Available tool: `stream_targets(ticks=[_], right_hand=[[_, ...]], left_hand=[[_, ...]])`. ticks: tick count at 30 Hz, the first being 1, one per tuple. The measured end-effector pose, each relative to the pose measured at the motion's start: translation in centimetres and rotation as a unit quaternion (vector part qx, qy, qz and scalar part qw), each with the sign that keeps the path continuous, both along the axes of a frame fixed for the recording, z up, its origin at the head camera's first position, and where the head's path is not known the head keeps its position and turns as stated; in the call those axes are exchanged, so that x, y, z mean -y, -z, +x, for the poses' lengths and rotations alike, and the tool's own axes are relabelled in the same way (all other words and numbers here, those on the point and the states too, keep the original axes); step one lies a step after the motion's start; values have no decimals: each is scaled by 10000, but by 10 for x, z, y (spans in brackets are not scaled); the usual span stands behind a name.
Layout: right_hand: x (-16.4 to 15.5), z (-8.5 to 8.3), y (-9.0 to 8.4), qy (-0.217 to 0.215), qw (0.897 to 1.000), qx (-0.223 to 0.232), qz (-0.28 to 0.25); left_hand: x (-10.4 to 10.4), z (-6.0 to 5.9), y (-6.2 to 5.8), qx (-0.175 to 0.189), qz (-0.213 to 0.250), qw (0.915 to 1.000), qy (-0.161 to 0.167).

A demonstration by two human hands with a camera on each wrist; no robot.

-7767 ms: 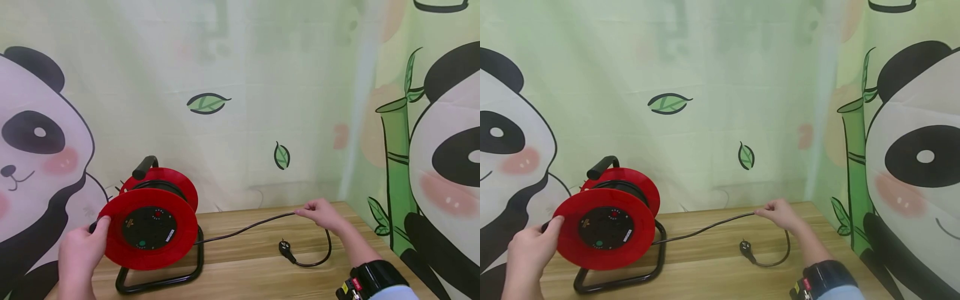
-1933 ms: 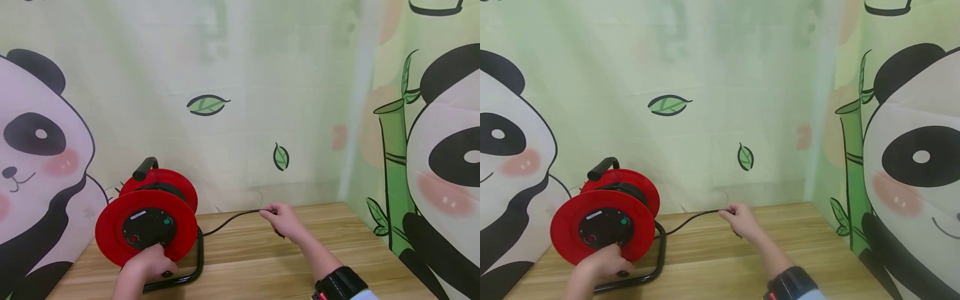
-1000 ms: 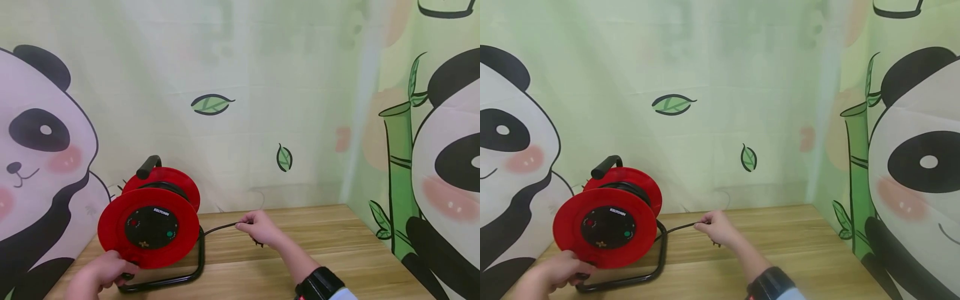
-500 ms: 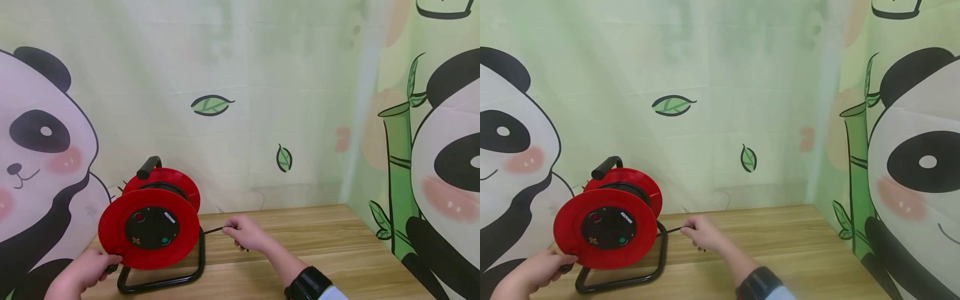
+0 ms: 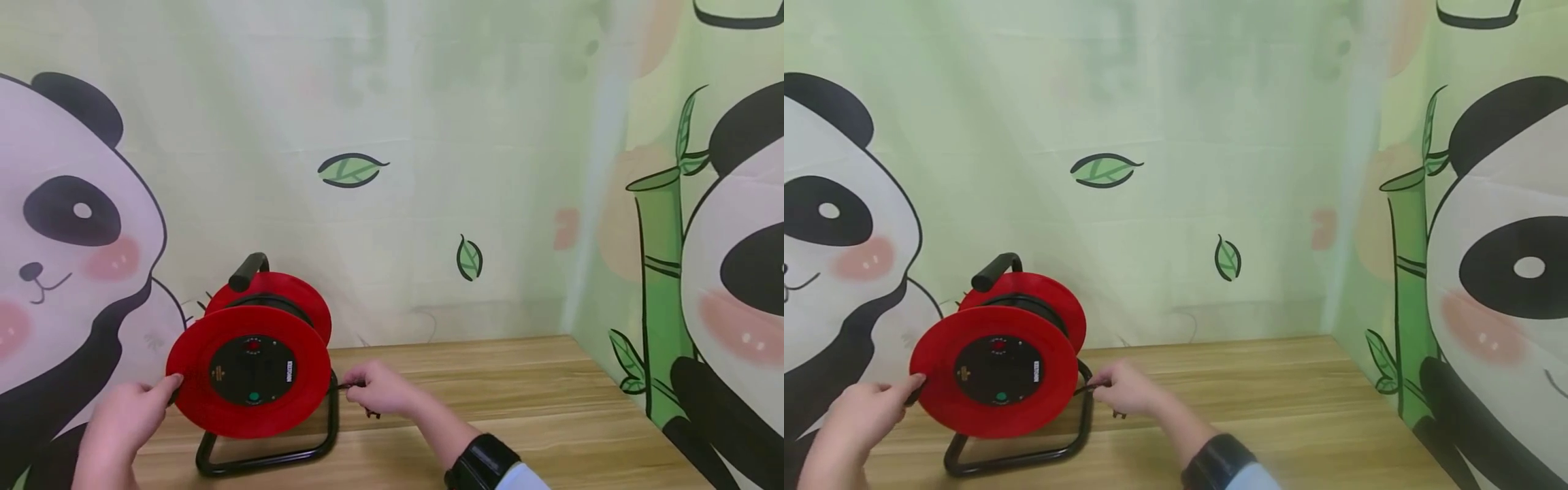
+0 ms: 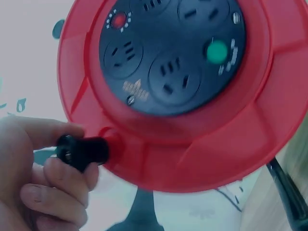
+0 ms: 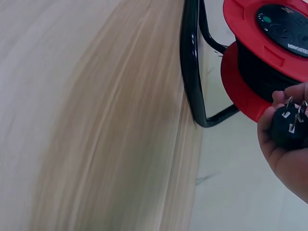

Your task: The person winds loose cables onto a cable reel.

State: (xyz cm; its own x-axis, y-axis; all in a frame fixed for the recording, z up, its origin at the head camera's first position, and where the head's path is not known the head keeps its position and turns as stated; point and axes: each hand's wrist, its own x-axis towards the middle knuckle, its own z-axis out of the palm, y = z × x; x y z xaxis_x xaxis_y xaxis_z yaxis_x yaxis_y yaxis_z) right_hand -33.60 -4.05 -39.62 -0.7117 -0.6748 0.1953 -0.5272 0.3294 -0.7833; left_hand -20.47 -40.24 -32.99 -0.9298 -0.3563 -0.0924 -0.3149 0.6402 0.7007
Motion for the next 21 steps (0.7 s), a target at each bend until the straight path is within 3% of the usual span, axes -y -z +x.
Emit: stream_targets(ticks=[3, 7, 10, 14, 19, 21], right_hand=[[10, -1, 3, -235, 9997, -6, -83], [21, 0, 8, -441, 9984, 220, -277], [25, 1, 11, -433, 9982, 287, -311], [25, 1, 13, -468, 9973, 440, -359], [19, -2, 16, -958, 9894, 1020, -386], [17, -4, 18, -1025, 9889, 1047, -239]], left_hand=[[-10, 1, -5, -576, -249, 9970, -447], [-26, 0, -7, -1433, -627, 9833, -928], [-36, -1, -7, -1823, -712, 9745, -1102], [-42, -1, -8, -2014, -726, 9692, -1218], [-42, -2, -9, -2032, -728, 9687, -1229], [-41, -2, -9, -2021, -727, 9690, -1225]])
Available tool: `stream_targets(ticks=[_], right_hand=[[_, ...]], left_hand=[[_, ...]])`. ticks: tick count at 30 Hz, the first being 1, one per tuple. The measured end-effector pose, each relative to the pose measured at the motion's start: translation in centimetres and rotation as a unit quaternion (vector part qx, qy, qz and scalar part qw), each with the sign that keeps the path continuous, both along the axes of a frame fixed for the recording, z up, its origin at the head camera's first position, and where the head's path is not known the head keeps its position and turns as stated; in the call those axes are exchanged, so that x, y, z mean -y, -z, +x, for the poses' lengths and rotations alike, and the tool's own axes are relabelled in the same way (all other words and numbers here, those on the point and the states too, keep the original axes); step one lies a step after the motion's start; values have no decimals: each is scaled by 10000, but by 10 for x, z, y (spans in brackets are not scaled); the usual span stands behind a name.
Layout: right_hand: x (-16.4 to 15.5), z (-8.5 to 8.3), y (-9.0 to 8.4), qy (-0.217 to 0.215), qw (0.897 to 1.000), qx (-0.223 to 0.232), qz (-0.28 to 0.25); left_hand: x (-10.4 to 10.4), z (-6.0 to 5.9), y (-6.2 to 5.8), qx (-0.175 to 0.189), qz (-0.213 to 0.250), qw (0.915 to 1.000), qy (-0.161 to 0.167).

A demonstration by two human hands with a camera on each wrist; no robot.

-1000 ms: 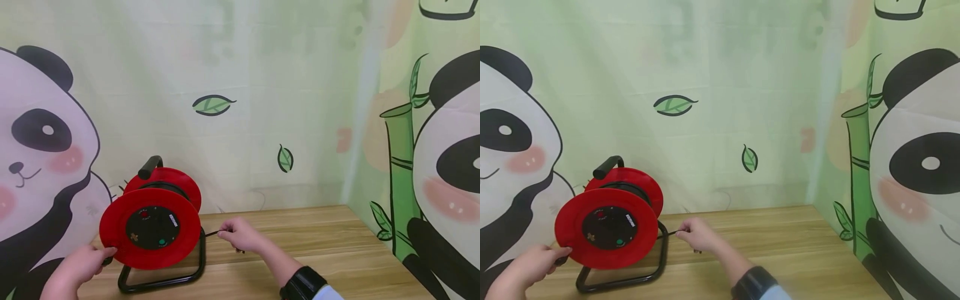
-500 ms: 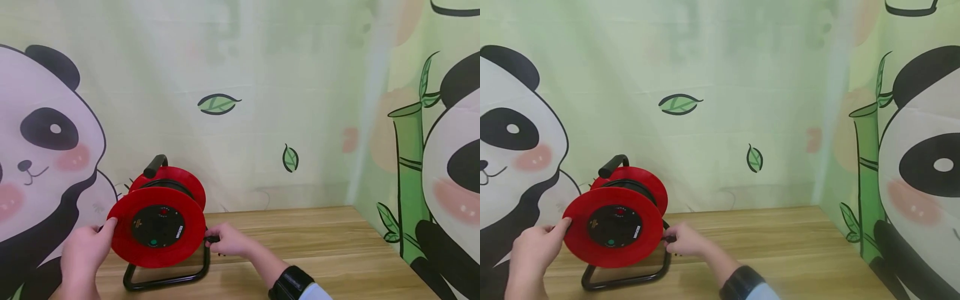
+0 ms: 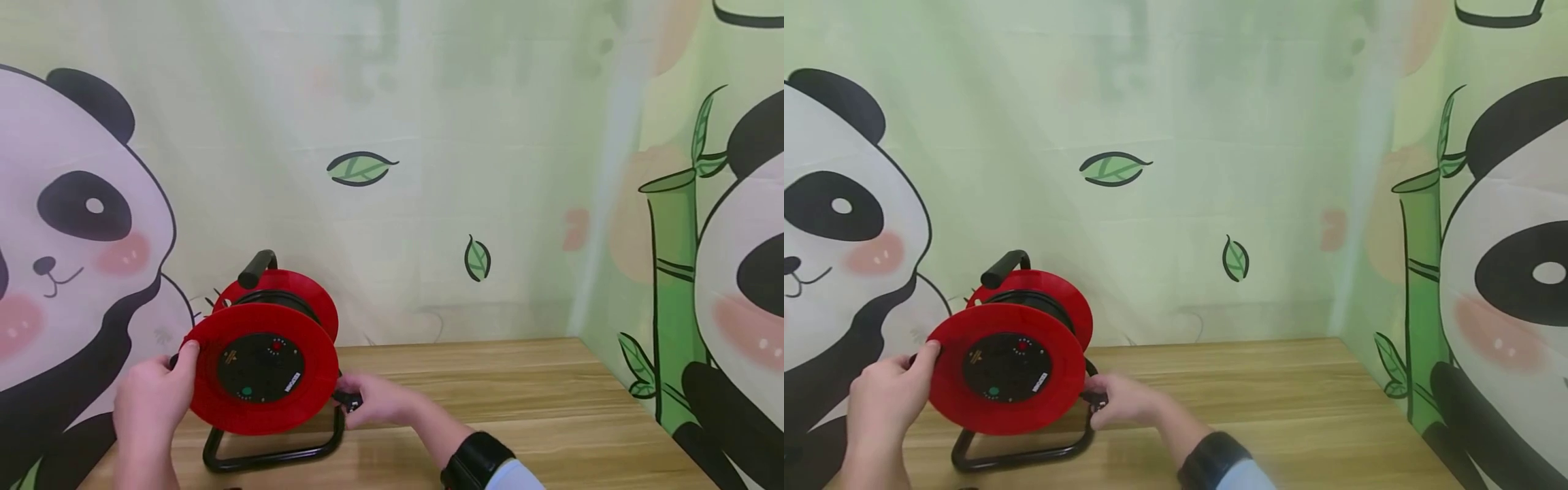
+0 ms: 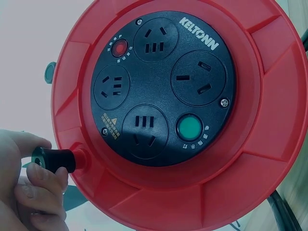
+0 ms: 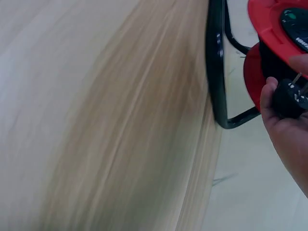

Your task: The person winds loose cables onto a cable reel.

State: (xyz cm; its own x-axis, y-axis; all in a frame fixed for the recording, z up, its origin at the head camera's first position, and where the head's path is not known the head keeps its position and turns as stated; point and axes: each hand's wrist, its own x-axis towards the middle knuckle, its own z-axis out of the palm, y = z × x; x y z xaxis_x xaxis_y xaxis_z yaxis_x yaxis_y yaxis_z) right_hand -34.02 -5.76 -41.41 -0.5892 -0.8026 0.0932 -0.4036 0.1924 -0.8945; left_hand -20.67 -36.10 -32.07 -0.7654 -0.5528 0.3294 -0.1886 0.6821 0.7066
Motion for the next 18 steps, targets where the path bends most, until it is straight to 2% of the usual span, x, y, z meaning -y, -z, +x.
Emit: stream_targets(ticks=[3, 6, 8, 11, 16, 18], right_hand=[[1, -4, 4, 333, 9969, -596, 402], [5, -9, 11, 871, 9817, -1421, 924], [9, -10, 16, 1044, 9729, -1741, 1106], [15, -8, 22, 1183, 9723, -1650, 1160], [20, -1, 24, 1274, 9837, -852, 938], [21, -1, 22, 1250, 9837, -881, 950]], left_hand=[[1, 0, -1, 25, -3, 10000, 7], [1, 1, -2, 57, -28, 10000, 4], [0, 2, -2, 45, -54, 10000, -9], [-3, 1, -2, -26, -47, 10000, -9], [-8, -1, -1, -175, 104, 9998, 32], [-10, -1, -3, -250, 127, 9996, 17]])
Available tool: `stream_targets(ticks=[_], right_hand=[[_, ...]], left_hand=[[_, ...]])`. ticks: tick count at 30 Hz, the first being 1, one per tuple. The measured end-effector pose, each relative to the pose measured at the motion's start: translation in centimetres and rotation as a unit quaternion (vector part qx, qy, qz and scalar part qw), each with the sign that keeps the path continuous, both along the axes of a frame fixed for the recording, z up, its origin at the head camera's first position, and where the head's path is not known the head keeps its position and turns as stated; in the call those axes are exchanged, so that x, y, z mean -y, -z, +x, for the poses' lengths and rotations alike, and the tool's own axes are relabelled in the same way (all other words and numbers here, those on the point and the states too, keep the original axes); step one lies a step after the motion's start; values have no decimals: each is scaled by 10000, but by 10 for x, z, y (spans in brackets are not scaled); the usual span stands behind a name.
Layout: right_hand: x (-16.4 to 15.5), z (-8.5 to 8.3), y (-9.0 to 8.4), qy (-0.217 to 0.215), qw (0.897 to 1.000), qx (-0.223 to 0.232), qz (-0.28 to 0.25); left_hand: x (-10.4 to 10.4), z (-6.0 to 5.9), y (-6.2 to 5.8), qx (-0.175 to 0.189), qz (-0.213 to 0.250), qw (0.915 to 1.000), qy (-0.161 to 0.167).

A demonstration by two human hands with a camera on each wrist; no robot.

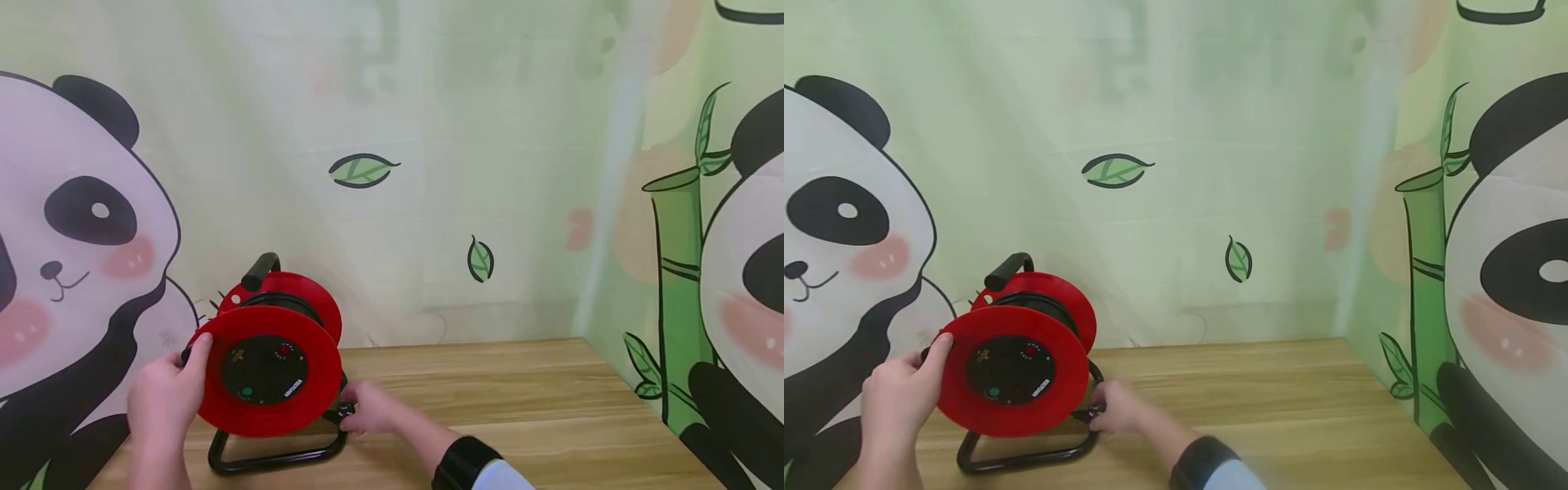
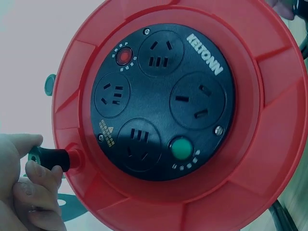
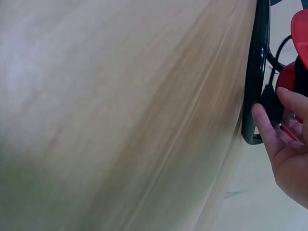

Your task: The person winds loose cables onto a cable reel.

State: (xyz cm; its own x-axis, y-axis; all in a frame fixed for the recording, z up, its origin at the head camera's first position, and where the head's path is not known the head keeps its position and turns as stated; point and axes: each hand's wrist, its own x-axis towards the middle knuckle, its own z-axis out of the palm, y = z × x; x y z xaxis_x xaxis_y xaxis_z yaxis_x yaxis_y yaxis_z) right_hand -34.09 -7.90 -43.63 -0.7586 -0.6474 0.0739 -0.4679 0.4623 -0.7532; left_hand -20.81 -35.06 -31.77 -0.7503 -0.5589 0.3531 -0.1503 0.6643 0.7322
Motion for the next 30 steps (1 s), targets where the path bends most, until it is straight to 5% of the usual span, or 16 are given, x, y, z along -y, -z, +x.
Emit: stream_targets(ticks=[10, 18, 23, 30], right_hand=[[-42, 0, -29, 146, 9982, -79, -585], [-109, 7, -67, 169, 9945, -857, -571], [-149, 14, -72, 281, 9915, -1169, -500], [-197, 23, -59, 431, 9913, -1030, -691]], left_hand=[[-19, -4, -5, -448, -471, 9979, 19], [-43, -8, -2, -972, -682, 9928, 156], [-57, -13, -2, -1428, -865, 9855, 286], [-76, -19, 5, -1976, -889, 9744, 592]])
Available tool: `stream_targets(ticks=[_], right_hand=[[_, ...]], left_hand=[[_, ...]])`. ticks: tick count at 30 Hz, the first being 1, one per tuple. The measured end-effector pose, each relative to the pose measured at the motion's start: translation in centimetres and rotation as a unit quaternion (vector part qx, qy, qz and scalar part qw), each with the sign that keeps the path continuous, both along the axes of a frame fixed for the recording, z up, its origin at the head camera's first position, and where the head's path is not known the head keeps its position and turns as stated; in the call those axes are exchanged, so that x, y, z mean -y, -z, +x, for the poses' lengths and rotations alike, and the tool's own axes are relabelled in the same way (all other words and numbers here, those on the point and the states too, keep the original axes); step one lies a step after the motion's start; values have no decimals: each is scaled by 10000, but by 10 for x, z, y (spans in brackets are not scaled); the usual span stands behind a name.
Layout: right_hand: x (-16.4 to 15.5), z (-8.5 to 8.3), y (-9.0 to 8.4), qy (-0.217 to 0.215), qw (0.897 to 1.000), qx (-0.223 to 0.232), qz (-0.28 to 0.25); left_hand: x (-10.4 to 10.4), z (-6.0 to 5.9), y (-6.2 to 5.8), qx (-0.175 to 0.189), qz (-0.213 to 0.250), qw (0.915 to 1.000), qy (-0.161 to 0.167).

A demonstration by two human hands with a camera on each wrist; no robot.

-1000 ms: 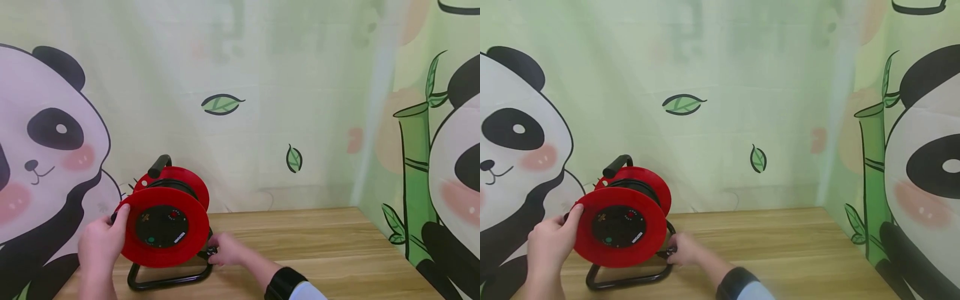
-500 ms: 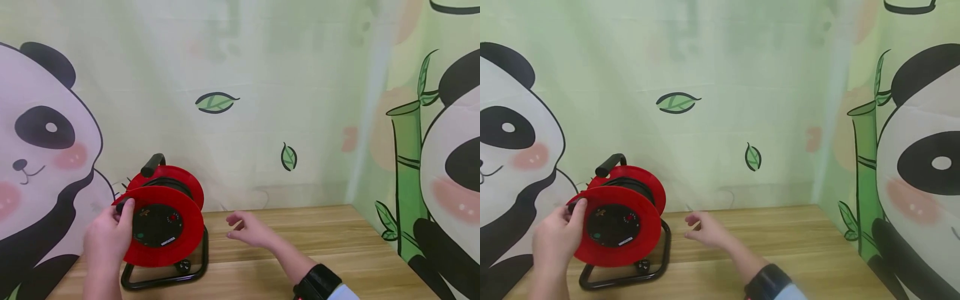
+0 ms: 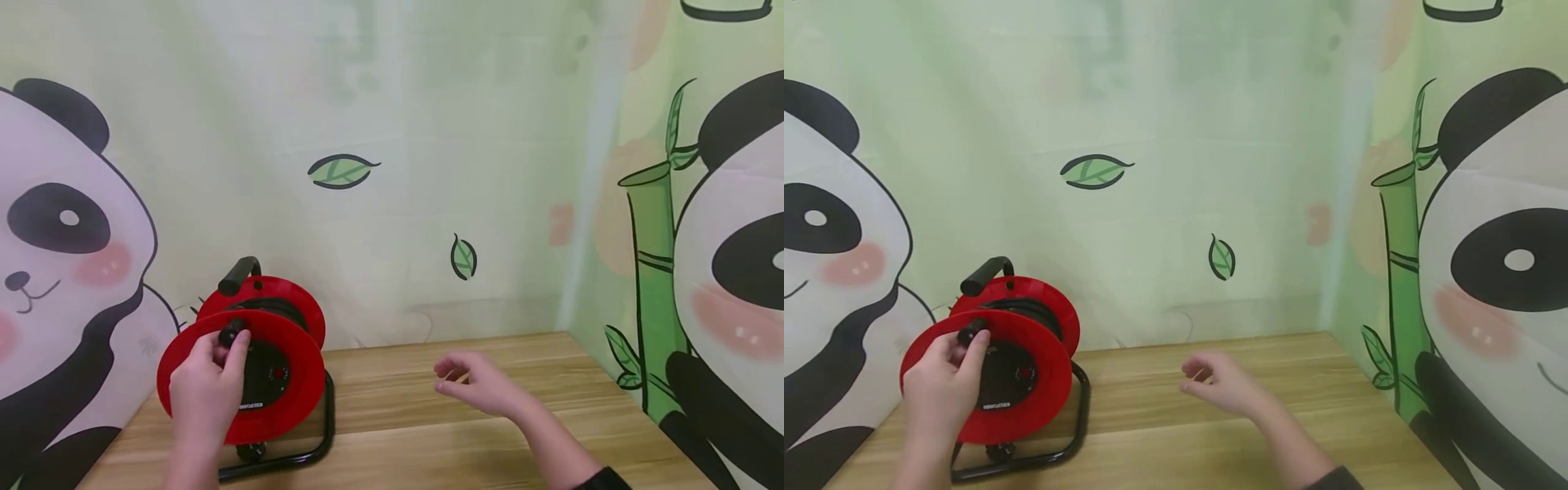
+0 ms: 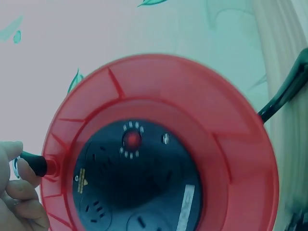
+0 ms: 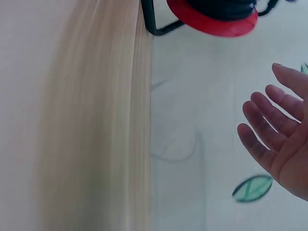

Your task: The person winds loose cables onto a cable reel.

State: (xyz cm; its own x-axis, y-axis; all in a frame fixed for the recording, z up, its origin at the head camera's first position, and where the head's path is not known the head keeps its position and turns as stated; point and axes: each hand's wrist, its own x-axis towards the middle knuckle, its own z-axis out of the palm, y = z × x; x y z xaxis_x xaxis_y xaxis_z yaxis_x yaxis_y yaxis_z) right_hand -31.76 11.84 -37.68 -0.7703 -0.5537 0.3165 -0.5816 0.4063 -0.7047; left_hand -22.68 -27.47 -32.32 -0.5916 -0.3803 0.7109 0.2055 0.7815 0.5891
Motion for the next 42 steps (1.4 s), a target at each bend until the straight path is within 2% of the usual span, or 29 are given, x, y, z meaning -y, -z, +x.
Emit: stream_targets(ticks=[4, 11, 18, 28, 31, 34, 42], right_hand=[[-22, 5, 8, 346, 9994, 89, 22], [-43, 2, 10, 894, 9958, 57, 171], [-57, 0, 17, 815, 9957, -244, 359], [-67, 0, 28, 950, 9944, 141, 440], [-68, -1, 29, 992, 9939, 175, 449], [-70, -1, 30, 1027, 9935, 213, 441], [-70, -2, 32, 962, 9942, 218, 425]], left_hand=[[-9, -4, 5, -159, -183, 9995, 178], [-23, -8, 5, -65, -624, 9976, 295], [-36, -11, 12, 137, -964, 9943, 429], [-46, -14, 26, 225, -1297, 9896, 576], [-49, -14, 26, 513, -1347, 9869, 719], [-53, -14, 27, 993, -1340, 9824, 844], [-58, -18, 36, 2331, -1433, 9565, 1012]])
